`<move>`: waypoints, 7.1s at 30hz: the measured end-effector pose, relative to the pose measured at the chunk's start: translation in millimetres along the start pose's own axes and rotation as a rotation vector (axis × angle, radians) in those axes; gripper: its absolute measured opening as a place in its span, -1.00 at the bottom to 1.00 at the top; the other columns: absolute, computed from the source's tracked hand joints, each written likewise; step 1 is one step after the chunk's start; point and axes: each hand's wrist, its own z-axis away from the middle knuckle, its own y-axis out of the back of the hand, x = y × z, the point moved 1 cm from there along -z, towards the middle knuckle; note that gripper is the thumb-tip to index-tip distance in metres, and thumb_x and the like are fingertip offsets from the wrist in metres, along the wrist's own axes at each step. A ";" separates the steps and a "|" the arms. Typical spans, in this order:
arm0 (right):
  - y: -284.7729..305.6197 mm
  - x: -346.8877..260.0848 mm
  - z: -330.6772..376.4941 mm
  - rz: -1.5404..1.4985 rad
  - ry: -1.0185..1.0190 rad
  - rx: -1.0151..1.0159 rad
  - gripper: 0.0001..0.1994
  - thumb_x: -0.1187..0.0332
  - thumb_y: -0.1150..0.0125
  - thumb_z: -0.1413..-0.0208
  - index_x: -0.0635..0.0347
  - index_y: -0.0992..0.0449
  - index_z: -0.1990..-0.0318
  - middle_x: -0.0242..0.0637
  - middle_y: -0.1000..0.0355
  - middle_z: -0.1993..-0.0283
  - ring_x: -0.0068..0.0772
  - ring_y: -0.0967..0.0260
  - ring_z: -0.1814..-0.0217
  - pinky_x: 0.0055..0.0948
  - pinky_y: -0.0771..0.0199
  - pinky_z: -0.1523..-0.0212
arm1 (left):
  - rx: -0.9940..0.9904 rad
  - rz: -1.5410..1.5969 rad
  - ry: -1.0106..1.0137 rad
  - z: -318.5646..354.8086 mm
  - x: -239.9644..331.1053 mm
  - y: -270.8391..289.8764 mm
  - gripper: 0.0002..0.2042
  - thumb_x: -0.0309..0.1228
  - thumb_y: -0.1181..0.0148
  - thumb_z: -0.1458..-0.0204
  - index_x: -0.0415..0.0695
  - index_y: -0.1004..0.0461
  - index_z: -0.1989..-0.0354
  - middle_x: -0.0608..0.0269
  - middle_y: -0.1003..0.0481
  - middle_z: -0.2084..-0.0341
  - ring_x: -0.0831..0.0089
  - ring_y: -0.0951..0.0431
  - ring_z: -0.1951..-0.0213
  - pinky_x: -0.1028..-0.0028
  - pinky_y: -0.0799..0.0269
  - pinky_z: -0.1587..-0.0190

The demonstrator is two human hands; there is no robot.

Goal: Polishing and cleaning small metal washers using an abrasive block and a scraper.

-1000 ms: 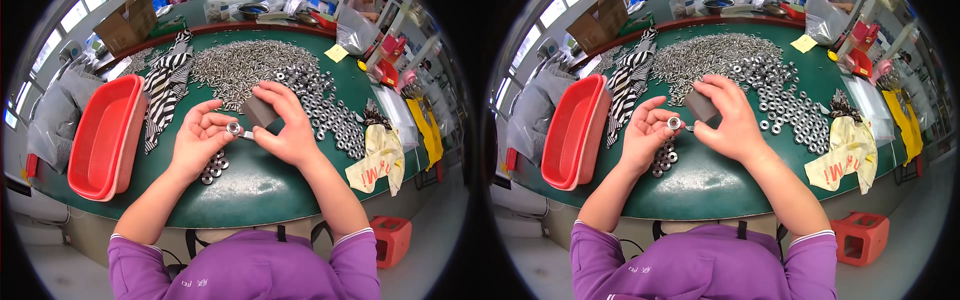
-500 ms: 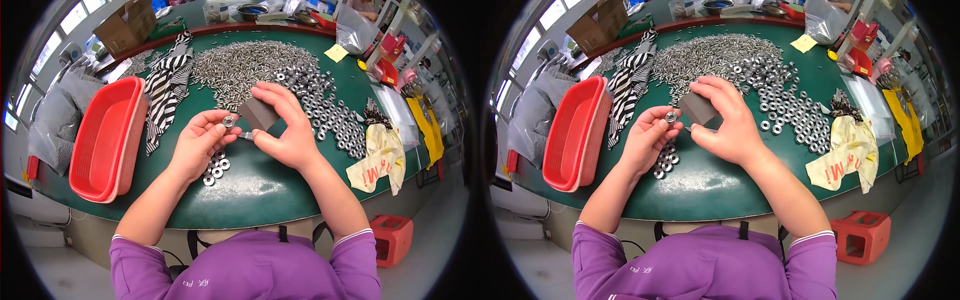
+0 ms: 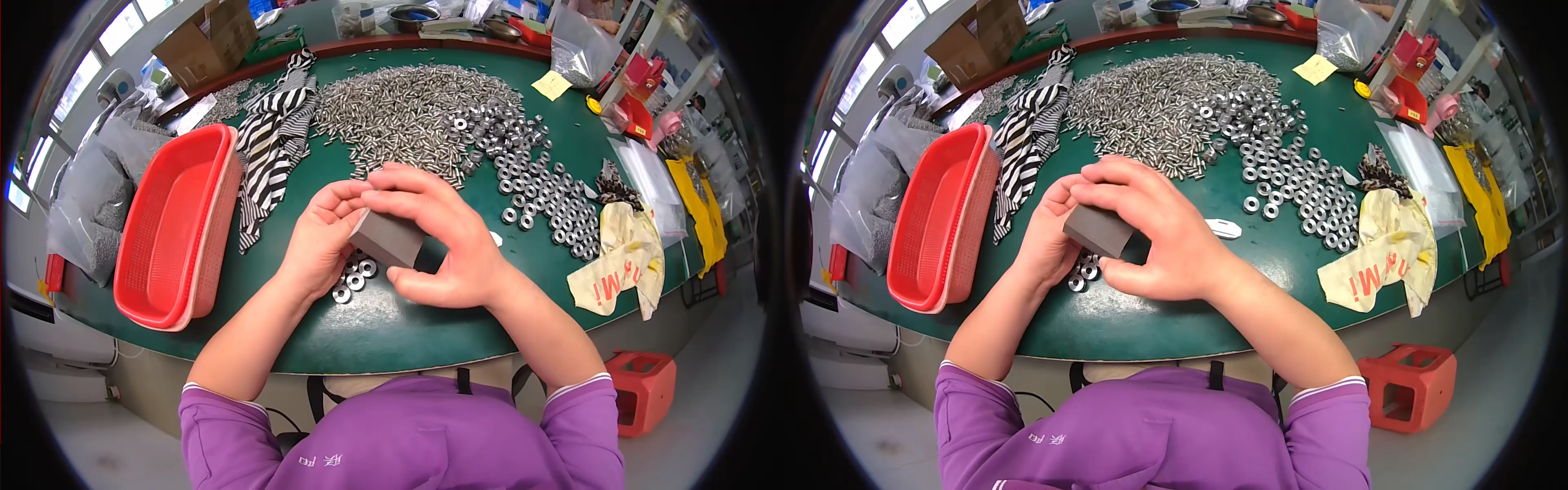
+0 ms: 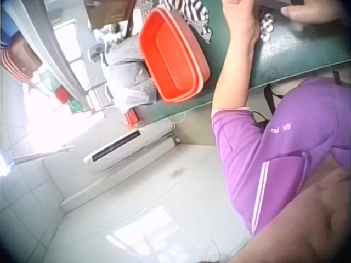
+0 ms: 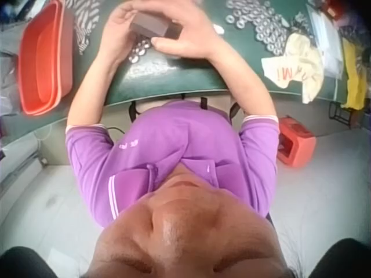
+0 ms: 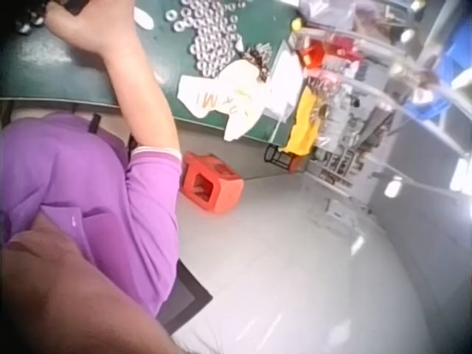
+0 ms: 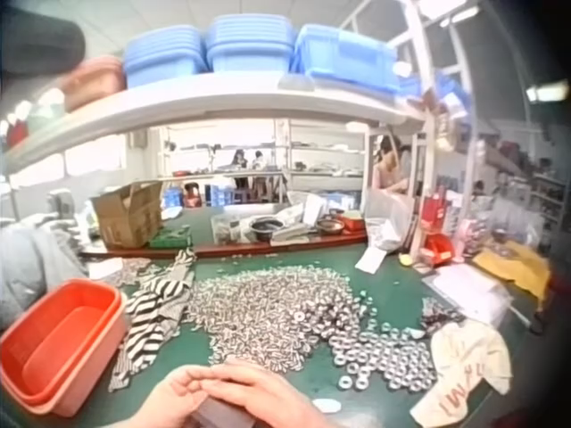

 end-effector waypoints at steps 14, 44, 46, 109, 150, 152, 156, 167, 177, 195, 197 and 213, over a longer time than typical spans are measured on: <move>4.7 11.7 1.2 0.086 -0.114 0.117 -0.46 0.43 -0.19 0.34 0.18 -0.42 0.02 -0.11 -0.28 -0.06 -0.11 -0.27 -0.10 -0.26 -0.30 -0.10 | -0.036 0.028 0.092 4.4 1.5 4.8 -0.60 -0.44 -0.12 -0.06 -0.17 -0.17 -0.05 0.22 -0.42 0.13 0.49 -0.45 0.10 0.50 -0.38 0.04; 10.9 19.0 1.0 0.139 -0.143 0.094 -0.47 0.43 -0.17 0.36 0.19 -0.42 0.04 -0.11 -0.30 -0.05 -0.12 -0.29 -0.09 -0.26 -0.32 -0.08 | -0.027 0.052 0.112 4.1 -1.4 -2.0 -0.61 -0.47 -0.07 -0.09 -0.20 -0.14 -0.08 0.22 -0.42 0.17 0.50 -0.46 0.12 0.54 -0.42 0.07; 6.9 8.1 1.2 0.045 -0.080 0.066 -0.48 0.42 -0.18 0.35 0.20 -0.42 0.04 -0.12 -0.29 -0.06 -0.13 -0.28 -0.10 -0.26 -0.32 -0.08 | -0.025 0.131 0.122 6.7 -1.1 -5.2 -0.62 -0.48 -0.07 -0.09 -0.22 -0.14 -0.06 0.20 -0.43 0.19 0.49 -0.47 0.13 0.55 -0.43 0.07; 18.3 16.1 -4.5 -0.028 -0.032 -0.066 -0.46 0.42 -0.18 0.35 0.17 -0.43 0.02 -0.16 -0.30 -0.07 -0.17 -0.25 -0.14 -0.28 -0.28 -0.12 | -0.175 0.092 0.100 12.2 0.7 -9.4 -0.90 -0.48 -0.05 -0.10 -0.14 -0.29 0.25 0.12 -0.47 0.31 0.46 -0.52 0.31 0.54 -0.50 0.23; 22.7 18.9 -3.0 0.057 0.017 -0.041 -0.44 0.44 -0.19 0.36 0.16 -0.42 0.01 -0.17 -0.27 -0.09 -0.16 -0.19 -0.19 -0.24 -0.22 -0.17 | -0.121 0.188 0.164 6.9 -1.2 -4.7 -0.90 -0.45 -0.01 -0.13 -0.16 -0.30 0.23 0.10 -0.46 0.31 0.46 -0.51 0.30 0.54 -0.50 0.23; 18.7 16.2 -6.2 0.063 0.035 -0.052 -0.44 0.43 -0.19 0.36 0.16 -0.42 0.01 -0.17 -0.27 -0.09 -0.15 -0.19 -0.19 -0.24 -0.23 -0.15 | -0.120 0.181 0.216 8.9 -3.8 -12.3 -0.91 -0.46 -0.02 -0.12 -0.15 -0.28 0.26 0.16 -0.45 0.35 0.46 -0.51 0.31 0.53 -0.49 0.23; 19.3 18.1 -8.0 0.040 0.061 -0.063 -0.45 0.42 -0.18 0.36 0.17 -0.42 0.02 -0.19 -0.28 -0.08 -0.17 -0.23 -0.15 -0.26 -0.27 -0.12 | -0.083 0.168 0.180 10.9 -3.0 -11.3 -0.92 -0.47 -0.02 -0.12 -0.15 -0.30 0.24 0.15 -0.46 0.34 0.46 -0.51 0.32 0.53 -0.49 0.23; 31.6 17.6 -2.3 0.061 -0.026 -0.009 -0.44 0.45 -0.18 0.34 0.16 -0.41 0.00 -0.16 -0.28 -0.09 -0.19 -0.24 -0.15 -0.27 -0.26 -0.14 | -0.055 0.168 0.121 6.0 4.9 -3.5 -0.80 -0.46 -0.07 -0.10 -0.17 -0.33 0.12 0.11 -0.47 0.25 0.52 -0.51 0.30 0.59 -0.48 0.19; 20.5 18.6 -3.4 0.123 0.007 0.006 -0.41 0.46 -0.19 0.37 0.16 -0.40 -0.02 -0.16 -0.25 -0.12 -0.14 -0.16 -0.23 -0.24 -0.20 -0.19 | -0.054 0.077 0.070 6.4 -1.8 -6.0 -0.71 -0.52 -0.08 -0.07 -0.17 -0.25 0.03 0.22 -0.41 0.18 0.50 -0.48 0.16 0.55 -0.45 0.09; 22.7 40.4 5.7 0.287 -0.202 0.244 -0.46 0.40 -0.18 0.30 0.15 -0.38 0.00 -0.13 -0.25 -0.09 -0.11 -0.20 -0.16 -0.25 -0.22 -0.15 | -0.006 -0.004 0.049 6.2 6.7 -12.2 -0.61 -0.47 -0.11 -0.06 -0.15 -0.21 -0.08 0.14 -0.37 0.05 0.55 -0.41 0.29 0.61 -0.42 0.24; 22.7 44.6 7.0 0.312 -0.223 0.256 -0.46 0.38 -0.19 0.29 0.15 -0.37 0.00 -0.14 -0.24 -0.11 -0.11 -0.18 -0.19 -0.24 -0.18 -0.18 | -0.005 -0.008 0.052 6.3 5.6 -10.9 -0.60 -0.45 -0.09 -0.08 -0.14 -0.20 -0.10 0.15 -0.35 0.03 0.55 -0.41 0.29 0.61 -0.41 0.24; 122.0 78.5 14.8 0.245 -0.587 0.695 -0.34 0.16 -0.27 0.22 0.25 -0.30 -0.10 0.00 -0.24 -0.09 -0.12 -0.26 -0.11 -0.31 -0.26 -0.11 | -0.040 0.125 0.106 -0.6 4.4 1.3 -0.65 -0.33 0.08 -0.19 -0.10 -0.21 -0.14 0.18 -0.43 0.13 0.53 -0.45 0.26 0.56 -0.43 0.24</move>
